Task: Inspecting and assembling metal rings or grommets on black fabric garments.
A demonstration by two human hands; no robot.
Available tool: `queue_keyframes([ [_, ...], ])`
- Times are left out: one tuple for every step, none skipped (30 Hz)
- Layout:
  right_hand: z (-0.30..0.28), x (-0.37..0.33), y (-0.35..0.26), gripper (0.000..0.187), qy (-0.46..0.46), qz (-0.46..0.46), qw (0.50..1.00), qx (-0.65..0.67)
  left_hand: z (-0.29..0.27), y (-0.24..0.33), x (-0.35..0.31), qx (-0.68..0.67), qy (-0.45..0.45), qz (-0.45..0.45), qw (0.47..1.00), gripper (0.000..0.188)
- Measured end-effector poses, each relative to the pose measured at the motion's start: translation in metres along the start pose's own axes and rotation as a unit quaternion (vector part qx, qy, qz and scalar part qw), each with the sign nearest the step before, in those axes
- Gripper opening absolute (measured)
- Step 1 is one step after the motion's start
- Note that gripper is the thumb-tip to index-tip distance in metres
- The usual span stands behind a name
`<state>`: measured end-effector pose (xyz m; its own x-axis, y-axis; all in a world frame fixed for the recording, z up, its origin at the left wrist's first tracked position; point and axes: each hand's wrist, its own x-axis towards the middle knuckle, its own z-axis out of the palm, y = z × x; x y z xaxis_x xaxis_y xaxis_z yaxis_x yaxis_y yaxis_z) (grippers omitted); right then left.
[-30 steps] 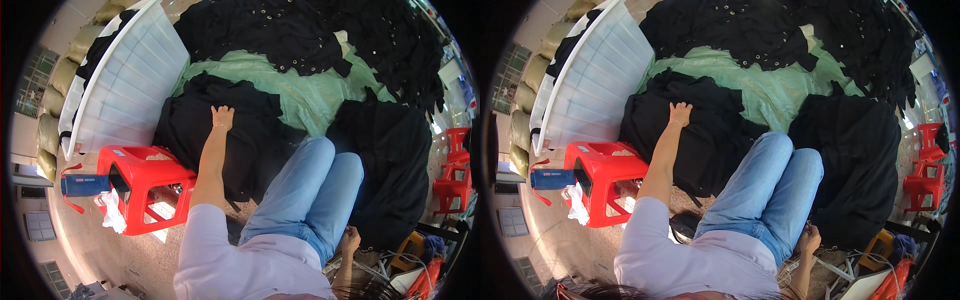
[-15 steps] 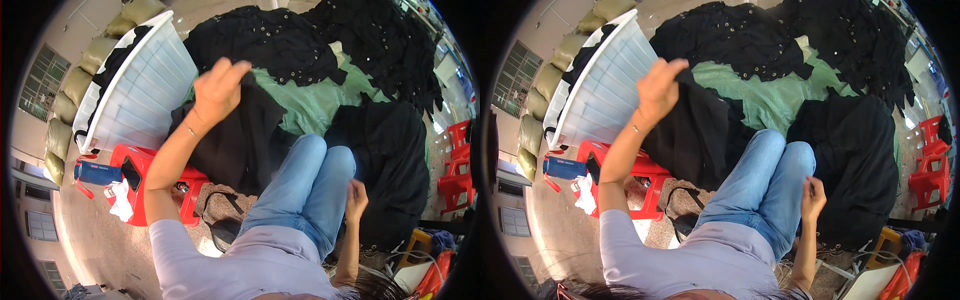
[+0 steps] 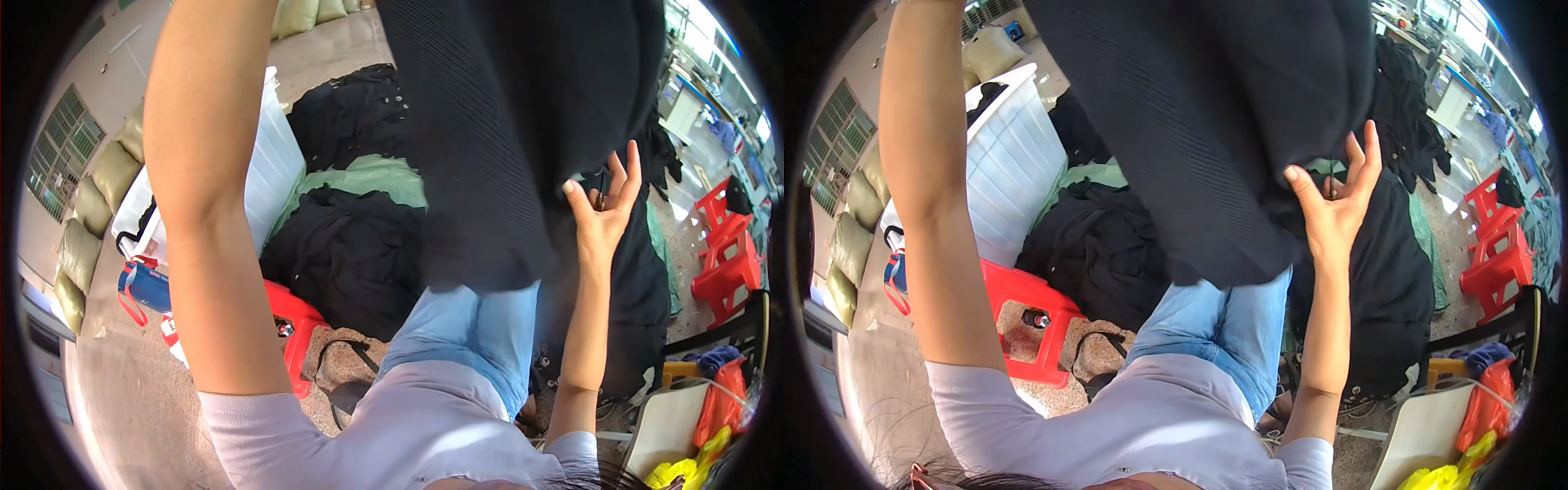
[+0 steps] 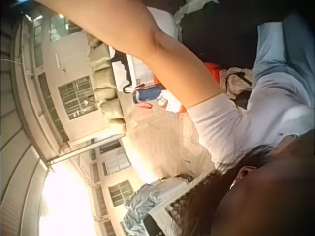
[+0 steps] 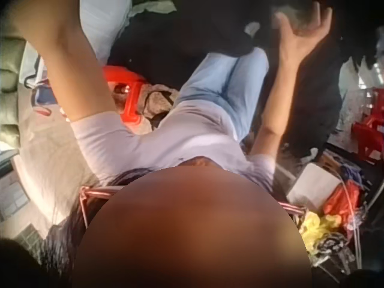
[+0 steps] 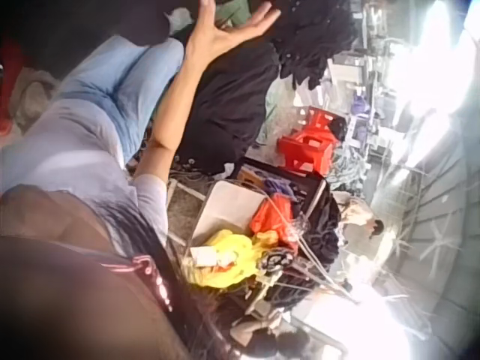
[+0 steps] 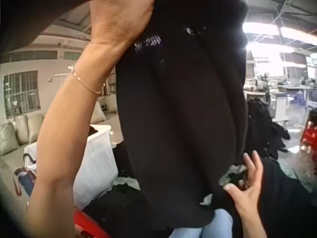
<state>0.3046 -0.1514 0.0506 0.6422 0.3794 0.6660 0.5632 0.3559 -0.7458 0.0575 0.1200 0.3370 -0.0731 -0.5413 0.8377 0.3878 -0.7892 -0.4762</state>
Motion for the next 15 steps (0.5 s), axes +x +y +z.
queue_keyframes([
  [-0.009,-0.002,0.0,0.084,0.004,-0.01,1.0,0.021,0.0,-0.005,-0.013,-0.012,-0.008,-0.05,0.999,0.027],
  [-0.018,-0.005,0.001,0.072,0.008,-0.019,0.999,0.043,0.001,-0.008,-0.028,-0.024,-0.018,-0.1,0.995,0.026],
  [-0.031,-0.015,0.006,0.046,0.031,-0.024,0.998,-0.05,0.001,-0.007,-0.042,-0.034,-0.029,-0.148,0.988,0.025],
  [-0.041,-0.033,0.005,0.031,0.061,-0.064,0.982,-0.164,0.007,-0.004,-0.059,-0.05,-0.038,-0.199,0.978,0.025],
  [-0.049,-0.056,0.01,0.027,0.074,-0.128,0.973,-0.176,0.013,0.0,-0.078,-0.066,-0.049,-0.249,0.965,0.024],
  [-0.069,-0.08,0.016,0.029,0.067,-0.199,0.95,-0.231,0.001,0.078,-0.09,-0.099,-0.06,-0.301,0.946,0.023],
  [-0.087,-0.11,0.03,0.035,0.039,-0.243,0.929,-0.278,-0.017,0.145,-0.1,-0.125,-0.076,-0.351,0.925,0.022],
  [-0.096,-0.147,0.032,0.039,-0.04,-0.2,0.932,-0.299,-0.04,0.15,-0.156,-0.118,-0.141,-0.351,0.918,0.033],
  [-0.102,-0.183,0.036,0.039,-0.097,-0.135,0.931,-0.325,-0.064,0.175,-0.194,-0.194,-0.202,-0.365,0.888,0.043],
  [-0.111,-0.22,0.036,0.041,-0.16,0.032,0.916,-0.365,-0.095,0.202,-0.251,-0.23,-0.249,-0.474,0.813,0.047],
  [-0.119,-0.247,0.04,0.044,-0.207,0.143,0.883,-0.396,-0.129,0.233,-0.306,-0.223,-0.303,-0.53,0.76,0.045],
  [-0.13,-0.266,0.039,0.04,-0.236,0.174,0.881,-0.37,-0.154,0.27,-0.337,-0.244,-0.313,-0.603,0.692,0.047],
  [-0.135,-0.276,0.036,0.031,-0.181,0.125,0.916,-0.336,-0.187,0.297,-0.377,-0.204,-0.38,-0.6,0.674,0.049],
  [-0.145,-0.283,0.029,0.024,-0.167,0.174,0.903,-0.356,-0.207,0.323,-0.395,-0.199,-0.394,-0.643,0.625,0.051],
  [-0.159,-0.286,0.027,0.021,-0.163,0.184,0.907,-0.341,-0.231,0.344,-0.42,-0.171,-0.385,-0.717,0.555,0.045],
])
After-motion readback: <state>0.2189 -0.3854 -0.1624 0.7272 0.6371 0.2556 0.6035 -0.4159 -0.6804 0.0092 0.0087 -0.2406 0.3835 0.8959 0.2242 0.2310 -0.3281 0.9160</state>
